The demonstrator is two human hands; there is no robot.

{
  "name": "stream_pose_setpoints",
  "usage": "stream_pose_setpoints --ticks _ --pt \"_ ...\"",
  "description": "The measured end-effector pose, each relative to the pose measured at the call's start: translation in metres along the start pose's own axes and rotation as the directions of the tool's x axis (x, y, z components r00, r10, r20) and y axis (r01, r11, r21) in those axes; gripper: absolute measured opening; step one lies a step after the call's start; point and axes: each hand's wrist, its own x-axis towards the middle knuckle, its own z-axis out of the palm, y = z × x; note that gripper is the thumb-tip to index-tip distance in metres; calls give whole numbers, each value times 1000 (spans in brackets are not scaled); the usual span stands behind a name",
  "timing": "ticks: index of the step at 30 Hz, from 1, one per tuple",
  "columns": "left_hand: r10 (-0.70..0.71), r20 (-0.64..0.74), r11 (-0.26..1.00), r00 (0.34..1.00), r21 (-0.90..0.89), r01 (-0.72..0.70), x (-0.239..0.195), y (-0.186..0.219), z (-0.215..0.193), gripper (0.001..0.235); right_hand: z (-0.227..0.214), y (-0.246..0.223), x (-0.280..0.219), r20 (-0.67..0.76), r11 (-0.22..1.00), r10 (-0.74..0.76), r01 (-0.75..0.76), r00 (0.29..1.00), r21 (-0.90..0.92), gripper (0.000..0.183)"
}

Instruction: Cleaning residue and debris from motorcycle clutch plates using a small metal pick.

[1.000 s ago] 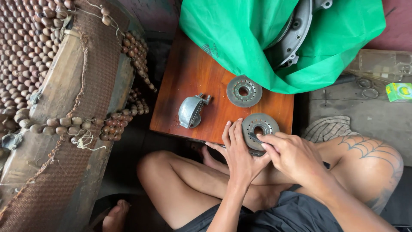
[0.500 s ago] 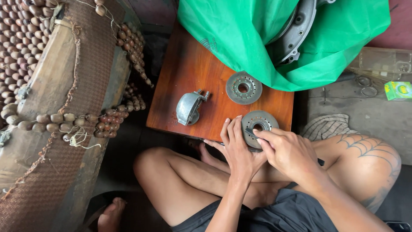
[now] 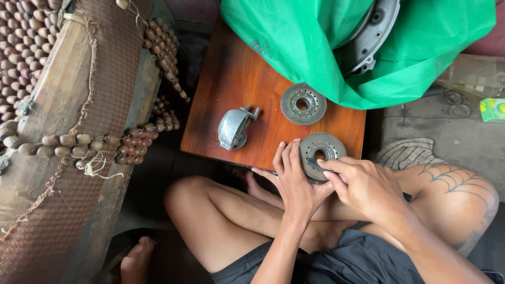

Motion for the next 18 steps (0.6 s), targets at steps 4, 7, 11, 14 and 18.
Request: stream_pose_setpoints --ticks 4,7,11,14,18 --pt "14 -7 1000 1000 -1 -14 -3 -6 7 84 4 -5 1 -41 999 -10 8 999 -31 17" --pt "17 -17 1000 1000 14 -17 -1 -5 5 87 -4 -5 -2 10 999 15 -15 1000 -49 17" --pt "19 -12 999 1000 26 -19 -3 -4 5 82 -3 -8 3 5 996 19 -18 1000 -84 20" --pt "17 -21 999 1000 42 -16 -3 -2 5 82 0 -4 1 3 998 7 -7 1000 -60 20" --pt "40 -42 998 998 39 -39 2 1 1 84 -8 -3 2 30 997 34 -32 999 -66 20"
